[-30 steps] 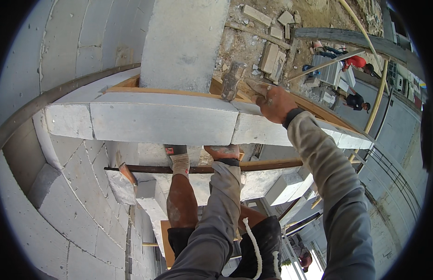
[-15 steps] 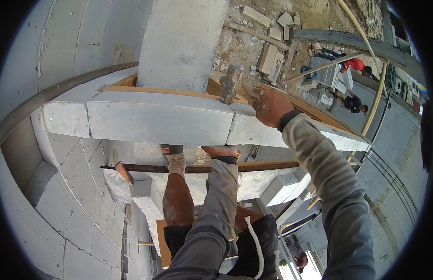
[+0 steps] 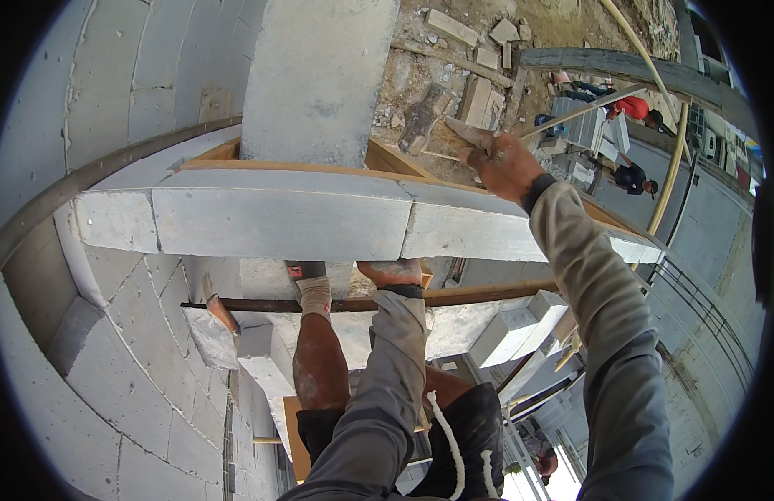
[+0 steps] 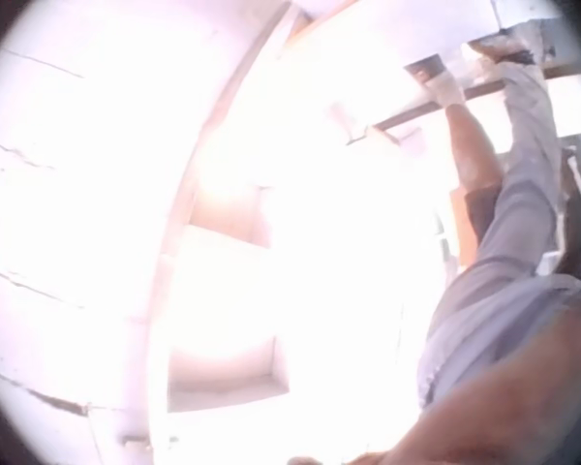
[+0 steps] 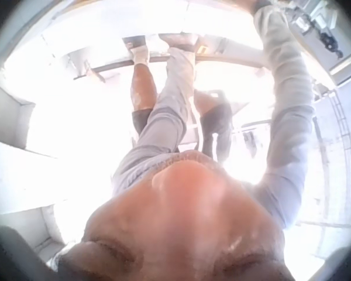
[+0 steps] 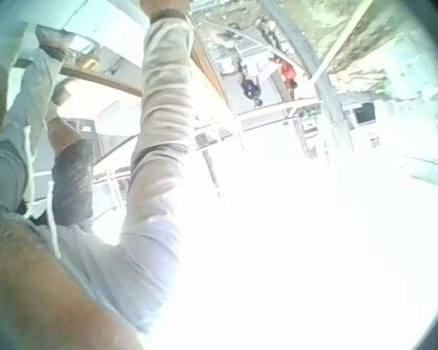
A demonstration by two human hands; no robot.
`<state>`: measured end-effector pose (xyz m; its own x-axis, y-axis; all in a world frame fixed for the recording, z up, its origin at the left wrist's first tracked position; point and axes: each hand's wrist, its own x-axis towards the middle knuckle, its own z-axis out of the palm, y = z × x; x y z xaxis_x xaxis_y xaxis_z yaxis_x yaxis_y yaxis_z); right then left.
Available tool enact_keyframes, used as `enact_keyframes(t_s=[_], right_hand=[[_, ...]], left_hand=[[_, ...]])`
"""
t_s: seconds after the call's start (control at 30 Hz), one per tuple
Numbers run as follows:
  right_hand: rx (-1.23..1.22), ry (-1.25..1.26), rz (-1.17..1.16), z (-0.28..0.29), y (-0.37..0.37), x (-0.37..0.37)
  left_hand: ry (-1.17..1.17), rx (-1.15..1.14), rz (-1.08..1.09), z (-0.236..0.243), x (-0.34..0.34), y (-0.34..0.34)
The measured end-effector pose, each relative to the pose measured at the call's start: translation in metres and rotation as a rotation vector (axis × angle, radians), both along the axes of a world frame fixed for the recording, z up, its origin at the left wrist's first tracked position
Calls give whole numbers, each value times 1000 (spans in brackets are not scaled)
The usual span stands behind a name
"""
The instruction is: The person taps concrete blocks into place on a wooden arch frame using a hammer and aligns the blocks by hand.
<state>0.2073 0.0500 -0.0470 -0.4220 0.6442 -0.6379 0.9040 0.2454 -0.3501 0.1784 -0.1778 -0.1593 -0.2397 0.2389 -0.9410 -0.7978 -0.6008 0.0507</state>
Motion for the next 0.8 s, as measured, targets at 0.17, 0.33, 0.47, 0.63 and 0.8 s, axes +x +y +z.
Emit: enact_keyframes(t_s=[0.17, 0.33, 0.47, 0.63, 0.8], right_hand=[[-187, -67, -530, 14, 23, -4], [-142, -365, 235, 3, -7, -11], [-186, -355, 213, -4, -1, -9], [-125, -281, 218, -9, -4, 4], [-122, -248, 69, -7, 1, 12]], left_hand=[[7, 26, -9, 6, 3, 6], [1, 2, -31, 9, 0, 11], [21, 27, -22, 12, 1, 12], [31, 11, -27, 9, 2, 10], [57, 48, -51, 3, 5, 6]])
